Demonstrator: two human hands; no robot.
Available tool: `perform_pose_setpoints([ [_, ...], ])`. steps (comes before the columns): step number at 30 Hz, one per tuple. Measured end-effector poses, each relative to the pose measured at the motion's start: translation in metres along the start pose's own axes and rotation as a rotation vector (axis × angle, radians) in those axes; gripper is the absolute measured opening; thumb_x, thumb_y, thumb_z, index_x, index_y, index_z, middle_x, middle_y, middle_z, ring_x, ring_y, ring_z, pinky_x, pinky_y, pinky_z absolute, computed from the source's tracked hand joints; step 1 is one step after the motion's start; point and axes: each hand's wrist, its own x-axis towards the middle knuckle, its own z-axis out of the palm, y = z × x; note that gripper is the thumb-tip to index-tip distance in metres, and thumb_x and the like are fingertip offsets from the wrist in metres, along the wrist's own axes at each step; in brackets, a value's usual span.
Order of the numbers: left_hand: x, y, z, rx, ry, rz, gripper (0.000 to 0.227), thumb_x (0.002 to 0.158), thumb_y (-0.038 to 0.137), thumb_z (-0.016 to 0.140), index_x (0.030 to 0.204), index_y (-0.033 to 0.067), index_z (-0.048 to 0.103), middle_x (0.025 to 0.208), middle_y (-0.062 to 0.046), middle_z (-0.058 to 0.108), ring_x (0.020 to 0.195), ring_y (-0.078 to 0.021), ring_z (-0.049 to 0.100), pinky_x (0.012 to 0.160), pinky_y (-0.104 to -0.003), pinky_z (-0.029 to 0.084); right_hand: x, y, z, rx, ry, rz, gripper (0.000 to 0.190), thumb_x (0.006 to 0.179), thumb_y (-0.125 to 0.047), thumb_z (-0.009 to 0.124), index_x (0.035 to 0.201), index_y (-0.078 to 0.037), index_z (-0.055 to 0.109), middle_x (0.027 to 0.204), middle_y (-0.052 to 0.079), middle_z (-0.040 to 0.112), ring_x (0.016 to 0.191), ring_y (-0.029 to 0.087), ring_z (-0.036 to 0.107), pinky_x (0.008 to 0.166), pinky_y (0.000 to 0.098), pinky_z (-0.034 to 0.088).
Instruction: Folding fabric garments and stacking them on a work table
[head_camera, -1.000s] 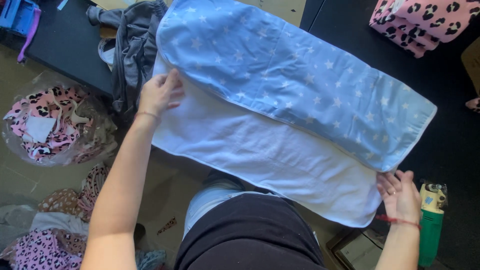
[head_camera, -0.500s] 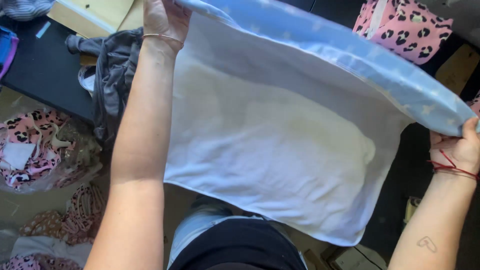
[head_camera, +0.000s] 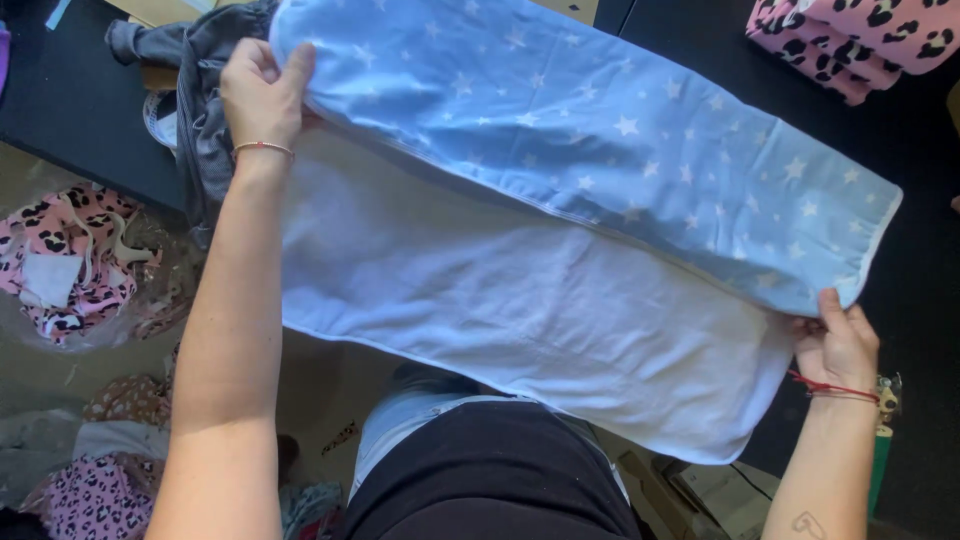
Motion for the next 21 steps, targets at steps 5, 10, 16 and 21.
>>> perform_pose_setpoints([
  [5,0.006,-0.026,0.001,0.648,0.275,0.432,0.038,0.085,0.035,0.074,0.075,0.0126,0.045,0.058,-0.003,0.056,0.051,-0.0255,0.058,0.042,-0.040,0.043,0.017,0.018,-0.015,-0.517,0.272,-0.171,0.028,0.086,-0.033,0.072,0.086,-0.011,0.053,0.061,0.001,0.048,0.043,0.004,0.047,0.029,0.0184,0.031],
  [10,-0.032,-0.002,-0.011,0.610,0.281,0.568,0.039,0.084,0.024,0.076,0.093,0.0091,0.041,0.077,-0.008,0.058,0.061,-0.0188,0.059,0.049,-0.028,0.048,-0.044,0.007,-0.004,-0.705,0.230,-0.277,0.026,0.090,-0.023,0.066,0.099,-0.005,0.050,0.065,0.008,0.056,0.049,0.009,0.052,0.041,0.0210,0.042],
  [16,-0.135,-0.040,-0.055,0.658,0.341,0.473,0.024,0.078,0.003,0.070,0.080,0.0034,0.046,0.082,-0.012,0.046,0.069,-0.0257,0.048,0.061,-0.037,0.041,-0.132,0.041,-0.055,-0.990,0.186,0.021,0.027,0.090,-0.029,0.062,0.096,-0.003,0.060,0.083,0.011,0.061,0.071,0.021,0.056,0.065,0.0339,0.043],
  [21,-0.166,-0.073,-0.074,0.612,0.314,0.027,0.047,0.074,0.038,0.069,0.099,0.0077,0.045,0.088,-0.012,0.044,0.080,-0.0337,0.048,0.068,-0.046,0.037,-0.135,0.096,-0.087,-0.651,-0.004,0.276,0.047,0.086,-0.019,0.059,0.120,0.007,0.041,0.096,0.026,0.057,0.072,0.027,0.052,0.046,0.0353,0.040],
])
